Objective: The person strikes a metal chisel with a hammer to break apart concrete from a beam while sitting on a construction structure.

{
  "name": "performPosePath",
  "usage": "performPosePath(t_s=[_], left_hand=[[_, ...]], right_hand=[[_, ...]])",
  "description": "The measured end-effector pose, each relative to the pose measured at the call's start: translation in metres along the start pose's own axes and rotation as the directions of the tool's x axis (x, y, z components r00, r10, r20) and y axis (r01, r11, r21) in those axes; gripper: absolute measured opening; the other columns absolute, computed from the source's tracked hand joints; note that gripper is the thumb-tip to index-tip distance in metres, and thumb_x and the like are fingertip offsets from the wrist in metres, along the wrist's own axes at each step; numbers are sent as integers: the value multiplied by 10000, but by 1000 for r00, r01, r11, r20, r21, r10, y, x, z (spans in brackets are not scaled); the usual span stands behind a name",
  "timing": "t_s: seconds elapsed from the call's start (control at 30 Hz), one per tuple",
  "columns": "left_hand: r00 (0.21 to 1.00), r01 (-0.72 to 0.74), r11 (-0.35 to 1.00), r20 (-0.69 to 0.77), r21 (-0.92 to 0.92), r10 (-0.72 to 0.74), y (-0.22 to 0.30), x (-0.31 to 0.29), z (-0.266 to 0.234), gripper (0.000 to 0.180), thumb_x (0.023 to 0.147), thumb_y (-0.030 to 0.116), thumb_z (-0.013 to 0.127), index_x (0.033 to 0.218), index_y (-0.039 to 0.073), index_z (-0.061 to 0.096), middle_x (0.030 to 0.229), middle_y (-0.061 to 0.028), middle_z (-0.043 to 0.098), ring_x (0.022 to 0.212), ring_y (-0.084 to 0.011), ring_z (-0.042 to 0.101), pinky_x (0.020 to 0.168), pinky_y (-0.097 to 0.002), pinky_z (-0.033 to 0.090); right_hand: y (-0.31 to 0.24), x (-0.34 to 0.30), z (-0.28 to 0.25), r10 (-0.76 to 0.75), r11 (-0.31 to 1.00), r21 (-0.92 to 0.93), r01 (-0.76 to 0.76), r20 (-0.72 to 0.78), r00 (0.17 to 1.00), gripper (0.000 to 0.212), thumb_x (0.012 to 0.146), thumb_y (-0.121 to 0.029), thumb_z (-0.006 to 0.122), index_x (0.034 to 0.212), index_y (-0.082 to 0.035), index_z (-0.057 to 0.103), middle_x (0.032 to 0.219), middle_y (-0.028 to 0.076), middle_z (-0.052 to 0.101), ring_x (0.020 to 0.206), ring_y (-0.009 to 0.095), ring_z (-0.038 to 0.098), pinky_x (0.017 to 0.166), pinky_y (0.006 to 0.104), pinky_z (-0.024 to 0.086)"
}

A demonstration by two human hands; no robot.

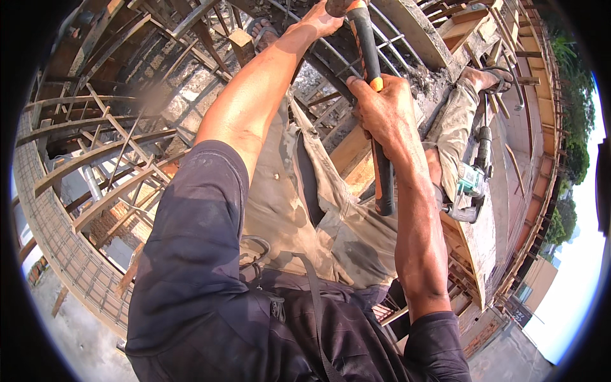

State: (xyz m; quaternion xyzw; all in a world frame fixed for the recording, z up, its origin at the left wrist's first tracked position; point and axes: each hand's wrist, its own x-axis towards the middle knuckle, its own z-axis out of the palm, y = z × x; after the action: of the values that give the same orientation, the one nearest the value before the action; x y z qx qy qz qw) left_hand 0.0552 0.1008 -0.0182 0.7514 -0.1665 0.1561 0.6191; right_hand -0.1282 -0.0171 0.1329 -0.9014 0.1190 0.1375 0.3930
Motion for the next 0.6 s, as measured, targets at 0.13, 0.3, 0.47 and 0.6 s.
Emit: performPosePath(t_s=[0.13, 0.3, 0.47, 0.6], left_hand=[[961, 142, 956, 196, 255, -195, -25, 2, -11, 232, 844, 100, 452, 1043, 59, 564, 910, -186, 618, 876, -326, 601, 758, -436, 462], [947, 131, 967, 262, 219, -188, -27, 0, -16, 199, 835, 68, 473, 1013, 62, 563, 856, -161, 601, 796, -286, 580, 702, -411, 463], [954, -39, 996, 293, -74, 59, -25, 2, -1, 203, 873, 186, 555, 1026, 55, 585, 892, -127, 587, 894, -236, 570, 763, -374, 458], [957, 128, 968, 283, -216, -64, -39, -3, -11, 240, 882, 238, 549, 1036, 57, 583, 884, -112, 600, 869, -247, 567, 780, -377, 460]], right_hand=[[-79, -34, -56, -331, 920, 140, 365, -220, 918, 268, 861, -239, 645, 721, -19, 584, 557, 26, 536, 481, 121, 522, 477, 279, 422], [-55, 16, -56, -571, 705, 182, 686, -428, 700, 261, 877, -198, 633, 690, -25, 577, 543, 22, 540, 488, 109, 529, 493, 270, 427], [18, 34, -14, 44, 964, -259, -67, -92, 995, 302, 793, -246, 622, 800, 51, 678, 706, 193, 665, 698, 303, 680, 697, 408, 522], [-7, 6, -5, -57, 993, -103, 55, -24, 998, 308, 801, -253, 631, 782, 52, 670, 621, 153, 629, 612, 251, 642, 635, 403, 510]])
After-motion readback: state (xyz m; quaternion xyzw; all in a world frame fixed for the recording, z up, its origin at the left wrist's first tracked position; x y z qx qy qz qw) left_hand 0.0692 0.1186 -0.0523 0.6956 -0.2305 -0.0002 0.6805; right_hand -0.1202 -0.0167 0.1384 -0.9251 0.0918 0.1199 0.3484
